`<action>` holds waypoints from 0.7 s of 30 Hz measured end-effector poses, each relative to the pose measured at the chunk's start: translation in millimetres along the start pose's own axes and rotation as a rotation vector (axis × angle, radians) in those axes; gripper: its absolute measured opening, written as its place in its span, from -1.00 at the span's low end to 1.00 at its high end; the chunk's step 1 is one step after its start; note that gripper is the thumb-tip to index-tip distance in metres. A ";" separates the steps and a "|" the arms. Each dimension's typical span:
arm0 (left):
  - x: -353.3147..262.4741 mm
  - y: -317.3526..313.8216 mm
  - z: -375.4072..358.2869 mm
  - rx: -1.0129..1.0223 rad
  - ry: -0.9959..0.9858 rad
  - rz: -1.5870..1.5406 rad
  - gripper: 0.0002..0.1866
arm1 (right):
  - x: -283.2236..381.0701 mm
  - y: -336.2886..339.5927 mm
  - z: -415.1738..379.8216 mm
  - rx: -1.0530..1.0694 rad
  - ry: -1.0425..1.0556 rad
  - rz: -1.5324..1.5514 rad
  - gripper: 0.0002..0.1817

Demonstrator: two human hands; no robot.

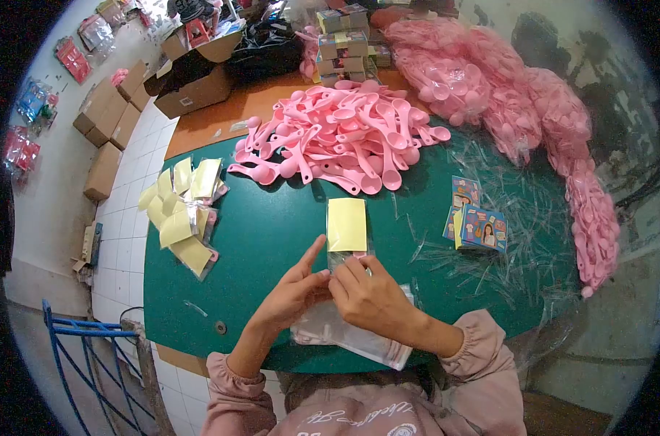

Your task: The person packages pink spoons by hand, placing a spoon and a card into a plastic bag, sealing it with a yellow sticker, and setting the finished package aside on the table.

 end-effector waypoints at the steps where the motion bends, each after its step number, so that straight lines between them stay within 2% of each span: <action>1: 4.5 2.3 1.8 0.034 -0.036 0.063 -0.32 | -1.2 -0.9 -1.4 0.000 0.001 0.000 -0.86; 3: 10.8 5.3 4.2 0.067 -0.076 0.127 -0.31 | -6.2 -3.7 -4.5 0.123 0.037 0.200 -0.86; 4: 13.1 5.2 4.5 0.110 -0.103 0.200 -0.31 | -10.9 -1.5 -4.8 0.122 0.040 0.200 -0.86; 6: 11.8 3.0 3.9 0.157 -0.127 0.275 -0.31 | -24.6 5.0 -5.6 0.278 0.013 0.609 -0.84; 7: 7.7 0.5 3.9 0.103 -0.120 0.274 -0.31 | -33.8 13.7 -8.5 0.279 0.010 0.603 -0.84; 8: 3.0 -3.4 2.9 0.047 -0.115 0.268 -0.29 | -45.3 23.0 -13.7 0.419 -0.077 0.827 -0.82; 9: -5.8 -10.0 -2.5 0.009 -0.075 0.255 -0.38 | -58.9 33.5 -19.9 0.558 -0.167 1.051 -0.81; 11: -3.8 -4.8 0.7 0.076 -0.060 0.248 -0.46 | -108.6 68.3 -35.9 0.527 -0.208 1.119 -0.81; 12: -1.8 -4.1 0.8 0.141 -0.044 0.242 -0.52 | -144.7 88.1 -55.5 0.529 -0.450 1.082 -0.82; 13: -3.7 -4.9 -0.3 0.145 -0.046 0.237 -0.52 | -183.9 98.6 -73.5 0.324 -0.486 1.005 -0.83; 14: -6.4 -7.2 -1.9 0.147 -0.032 0.252 -0.59 | -222.1 112.6 -93.4 0.308 -0.826 0.848 -0.87; 15: -8.2 -8.9 -2.3 0.148 -0.021 0.268 -0.64 | -276.7 113.4 -155.2 0.170 -0.970 0.080 -0.85; 16: -7.8 -7.9 -0.6 0.151 -0.034 0.265 -0.64 | -307.4 111.5 -200.5 0.006 -1.013 -0.694 -0.79; 17: -2.8 -6.0 -0.9 0.166 -0.020 0.250 -0.66 | -293.3 112.4 -204.3 0.006 -1.010 -0.697 -0.79; 19: -2.3 -5.7 2.9 0.178 -0.022 0.236 -0.67 | -240.2 105.4 -165.4 -0.053 -0.688 -0.510 -0.64; 20: -1.4 -5.9 1.9 0.167 -0.019 0.207 -0.67 | -175.9 104.8 -92.1 -0.008 -0.693 -0.261 -0.58; 21: -2.1 -6.4 3.1 0.163 -0.015 0.185 -0.67 | -140.5 84.5 -64.5 0.069 -0.756 0.155 -0.55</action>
Point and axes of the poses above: each hand's wrist, its own z-axis towards the middle knuckle, its own y-axis out of the back of the hand, x = y × z, the point moved 3 cm from there along z, towards the middle knuckle, and after that the axes turned 8 degrees about -y, right-handed, at the moved point
